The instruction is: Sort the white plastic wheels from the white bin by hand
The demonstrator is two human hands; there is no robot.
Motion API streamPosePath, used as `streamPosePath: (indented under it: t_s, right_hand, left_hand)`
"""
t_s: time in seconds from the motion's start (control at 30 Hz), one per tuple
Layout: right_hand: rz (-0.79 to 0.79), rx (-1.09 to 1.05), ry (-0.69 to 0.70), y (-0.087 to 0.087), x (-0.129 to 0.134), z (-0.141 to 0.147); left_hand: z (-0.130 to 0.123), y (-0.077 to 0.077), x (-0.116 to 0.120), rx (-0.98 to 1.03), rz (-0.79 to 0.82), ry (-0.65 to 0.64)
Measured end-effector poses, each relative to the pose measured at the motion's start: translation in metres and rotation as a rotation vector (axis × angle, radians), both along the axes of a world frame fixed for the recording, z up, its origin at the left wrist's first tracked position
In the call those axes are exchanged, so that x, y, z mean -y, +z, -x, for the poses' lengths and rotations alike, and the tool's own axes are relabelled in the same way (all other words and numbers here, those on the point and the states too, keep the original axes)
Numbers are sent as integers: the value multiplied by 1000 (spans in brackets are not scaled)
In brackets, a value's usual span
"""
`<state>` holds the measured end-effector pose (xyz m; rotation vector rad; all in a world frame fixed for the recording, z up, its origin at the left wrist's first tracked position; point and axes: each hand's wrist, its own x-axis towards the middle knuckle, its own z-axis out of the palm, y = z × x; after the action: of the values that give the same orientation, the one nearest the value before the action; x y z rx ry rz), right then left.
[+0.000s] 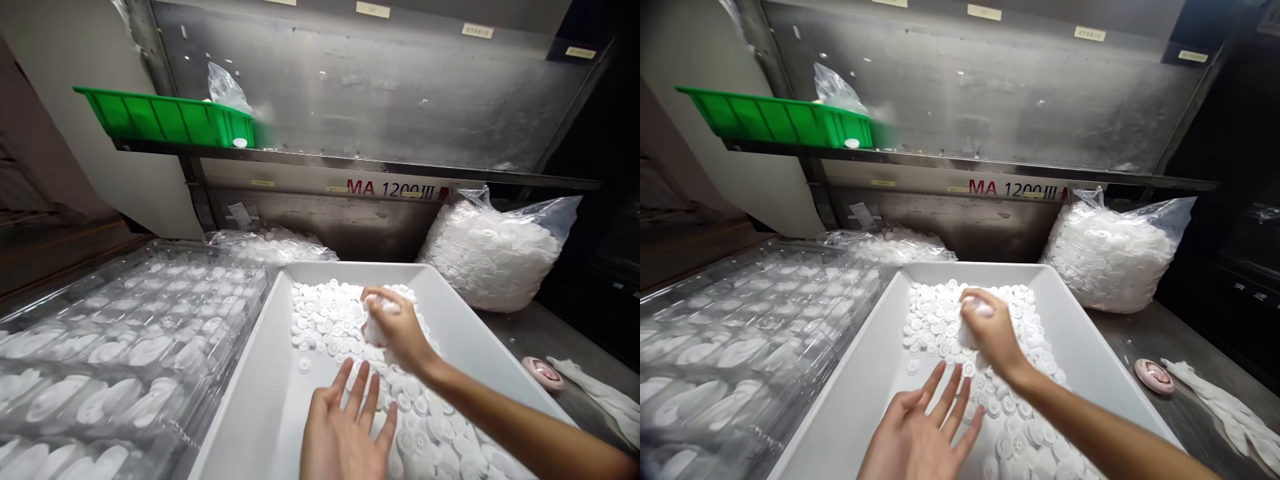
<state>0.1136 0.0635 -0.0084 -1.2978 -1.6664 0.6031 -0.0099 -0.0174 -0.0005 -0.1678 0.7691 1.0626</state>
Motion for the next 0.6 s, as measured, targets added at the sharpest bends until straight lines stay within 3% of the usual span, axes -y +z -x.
streamPosePath:
  t_s: [0.13,0.3,0.47,0.6]
  right_hand:
    - [-249,188,248,10,45,37]
    - [-380,346,397,1,50,40]
    - [-467,323,346,-21,42,40]
    - [-536,272,240,-36,37,46]
  left_hand:
    - [-16,12,-11,57,-102,95]
    - [-4,2,-12,-15,-114,174]
    - [3,-14,-21,-76,-74,149]
    - [5,-15,-25,-97,-11,94]
